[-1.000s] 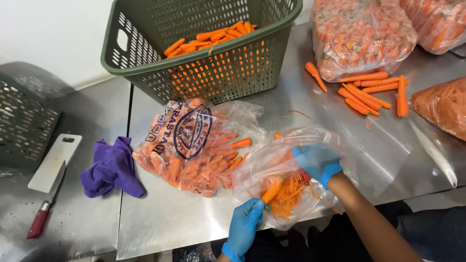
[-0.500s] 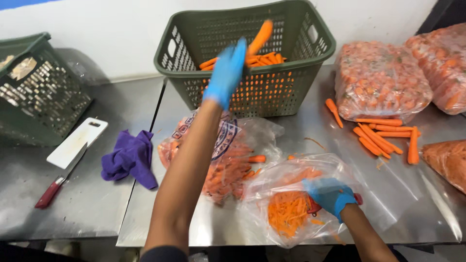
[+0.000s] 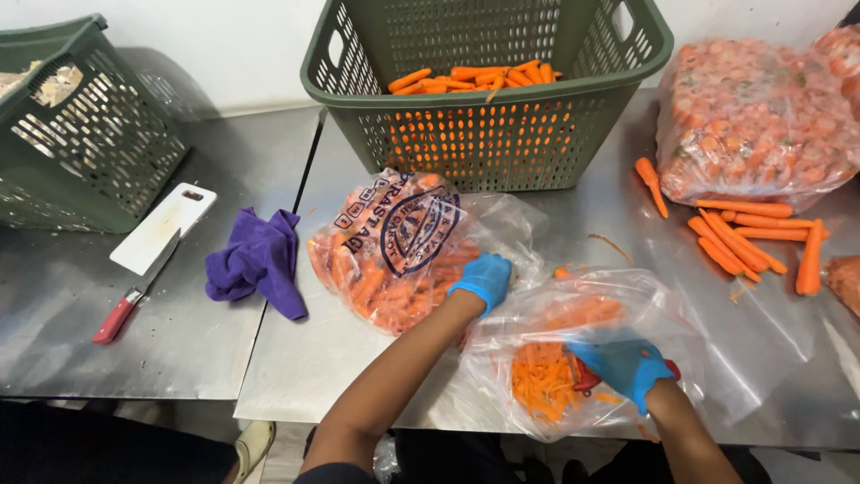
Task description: The person peels whole carrots using a red-handled vegetable peeler over a clear plastic bag to collect the peels. The peeled carrots are placed into a green basket. The person wears blue gloves and works at a stainless steel table with multiple bags of carrots nearby.
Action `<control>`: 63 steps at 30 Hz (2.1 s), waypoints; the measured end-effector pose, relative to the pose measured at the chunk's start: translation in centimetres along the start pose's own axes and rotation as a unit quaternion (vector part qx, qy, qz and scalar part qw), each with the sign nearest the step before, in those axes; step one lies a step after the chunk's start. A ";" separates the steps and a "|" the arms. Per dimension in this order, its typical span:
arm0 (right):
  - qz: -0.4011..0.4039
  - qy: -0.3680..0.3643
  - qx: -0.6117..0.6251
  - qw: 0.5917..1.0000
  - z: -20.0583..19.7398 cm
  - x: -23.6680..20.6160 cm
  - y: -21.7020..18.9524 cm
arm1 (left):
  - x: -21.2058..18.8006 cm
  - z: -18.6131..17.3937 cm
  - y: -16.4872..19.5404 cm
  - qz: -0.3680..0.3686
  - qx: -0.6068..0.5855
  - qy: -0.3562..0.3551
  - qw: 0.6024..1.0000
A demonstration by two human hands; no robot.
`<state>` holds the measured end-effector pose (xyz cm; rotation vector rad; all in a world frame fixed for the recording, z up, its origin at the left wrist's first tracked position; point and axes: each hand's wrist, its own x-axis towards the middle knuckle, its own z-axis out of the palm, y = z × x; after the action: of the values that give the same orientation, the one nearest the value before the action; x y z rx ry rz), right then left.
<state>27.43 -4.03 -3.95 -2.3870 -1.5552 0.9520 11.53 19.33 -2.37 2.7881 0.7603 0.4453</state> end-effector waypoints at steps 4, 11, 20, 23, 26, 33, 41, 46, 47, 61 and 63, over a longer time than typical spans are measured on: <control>-0.017 0.028 0.011 0.999 -0.3 -0.4 -0.7 | 0.7 0.9 -1.9 0.054 0.090 0.000 0.994; 0.053 0.018 0.486 0.872 0.1 -2.6 0.1 | -3.3 -9.5 2.0 0.040 -0.127 0.236 0.962; -0.167 0.126 0.288 0.935 -3.5 -1.2 -2.7 | -18.6 -13.1 9.4 -0.245 -0.629 -0.023 0.738; -0.319 0.232 0.008 0.919 -4.3 0.0 -3.0 | -19.8 -7.4 10.7 -0.246 -0.672 -0.064 0.695; -0.157 0.202 -0.092 0.962 -4.6 0.5 -2.3 | -21.3 -4.4 10.2 -0.267 -0.636 -0.110 0.716; -0.273 0.221 0.058 0.935 -2.1 -1.8 -4.9 | -20.4 -2.6 9.7 -0.300 -0.612 -0.122 0.722; -0.312 0.326 -0.160 0.878 1.0 -2.2 -8.3 | -20.0 -3.8 10.2 -0.248 -0.502 -0.108 0.821; -0.284 0.277 -0.190 0.898 0.5 1.5 -4.9 | -19.9 -5.0 10.2 -0.224 -0.469 -0.050 0.853; -0.248 0.259 -0.215 0.909 0.1 1.9 -3.9 | -20.0 -5.2 10.0 -0.216 -0.457 -0.033 0.862; -0.362 0.325 -0.077 0.871 0.8 -1.3 -9.1 | -19.4 -4.2 10.5 -0.229 -0.415 -0.030 0.880; -0.400 0.384 -0.153 0.818 0.0 -0.9 -8.1 | -19.6 -4.5 10.5 -0.204 -0.402 -0.017 0.893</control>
<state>20.96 -1.08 -0.02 -1.5555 -2.0636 -0.4129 -1.33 0.79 0.31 1.8088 0.8698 0.4836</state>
